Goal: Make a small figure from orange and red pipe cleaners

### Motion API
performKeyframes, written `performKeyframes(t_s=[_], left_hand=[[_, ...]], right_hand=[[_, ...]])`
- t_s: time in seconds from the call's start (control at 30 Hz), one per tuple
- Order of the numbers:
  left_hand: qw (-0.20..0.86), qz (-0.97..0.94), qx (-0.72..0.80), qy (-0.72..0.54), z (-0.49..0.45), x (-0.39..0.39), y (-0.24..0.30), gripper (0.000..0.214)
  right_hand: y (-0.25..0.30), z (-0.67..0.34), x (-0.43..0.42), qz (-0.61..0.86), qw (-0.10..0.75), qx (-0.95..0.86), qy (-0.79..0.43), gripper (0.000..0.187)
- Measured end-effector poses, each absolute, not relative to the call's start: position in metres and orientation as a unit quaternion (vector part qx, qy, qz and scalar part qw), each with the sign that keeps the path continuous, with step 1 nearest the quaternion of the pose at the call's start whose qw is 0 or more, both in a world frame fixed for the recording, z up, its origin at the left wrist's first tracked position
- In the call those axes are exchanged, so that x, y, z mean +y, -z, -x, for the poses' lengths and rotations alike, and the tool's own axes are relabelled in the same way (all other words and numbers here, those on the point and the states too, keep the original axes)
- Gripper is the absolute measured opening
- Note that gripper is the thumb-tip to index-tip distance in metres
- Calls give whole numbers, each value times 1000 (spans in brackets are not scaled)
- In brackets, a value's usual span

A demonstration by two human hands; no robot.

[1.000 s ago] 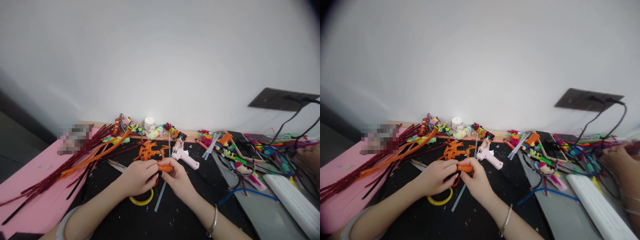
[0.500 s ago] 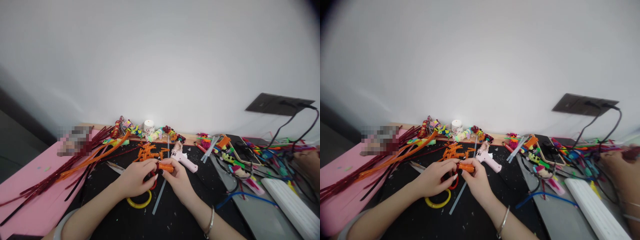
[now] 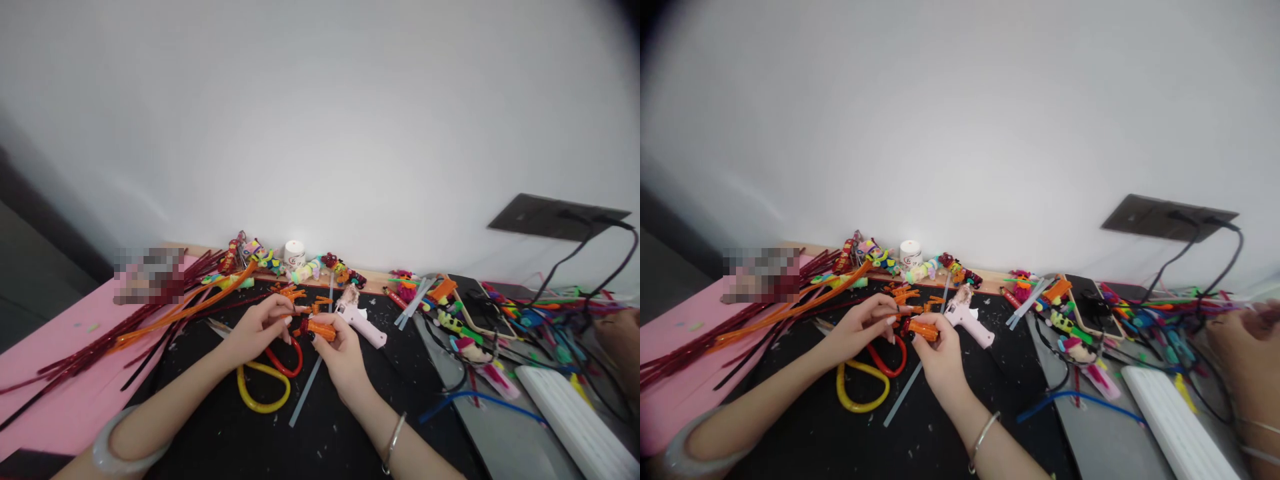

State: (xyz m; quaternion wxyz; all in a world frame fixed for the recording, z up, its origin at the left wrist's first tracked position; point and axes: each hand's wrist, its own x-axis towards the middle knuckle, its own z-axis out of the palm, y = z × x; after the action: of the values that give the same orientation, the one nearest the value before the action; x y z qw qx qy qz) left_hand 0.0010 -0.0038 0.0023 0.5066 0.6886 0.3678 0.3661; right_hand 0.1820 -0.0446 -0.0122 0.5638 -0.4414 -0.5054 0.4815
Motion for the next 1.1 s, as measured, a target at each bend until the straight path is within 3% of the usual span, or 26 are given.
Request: performKeyframes(t_s=[0.1,0.27,0.5,0.7,0.97,1.1], left_hand=[[565,-624,382,-382,-3,1,-1,24],[544,-616,445,-355,-4,3,-6,33],[450,-727,402,-327,-8,-7,-3,17],[342,-831,349,-267,-12,-17,-8,19],[321,-849,326,-266,-10,-18,-6,6],[288,-857,332,-269,-11,-18,-6,9]], right_hand=[[11,-182,-45,438,564,-503,-487,20],[11,-184,-45,430,564,-498,-499,20],[11,-187,-45,436,559,-505,-493,19],[10,-186,-44,433,557,-518,-483,17],[10,-187,-47,444,545,-528,-475,17],[10,-187,-48,449,533,-533,-480,16]])
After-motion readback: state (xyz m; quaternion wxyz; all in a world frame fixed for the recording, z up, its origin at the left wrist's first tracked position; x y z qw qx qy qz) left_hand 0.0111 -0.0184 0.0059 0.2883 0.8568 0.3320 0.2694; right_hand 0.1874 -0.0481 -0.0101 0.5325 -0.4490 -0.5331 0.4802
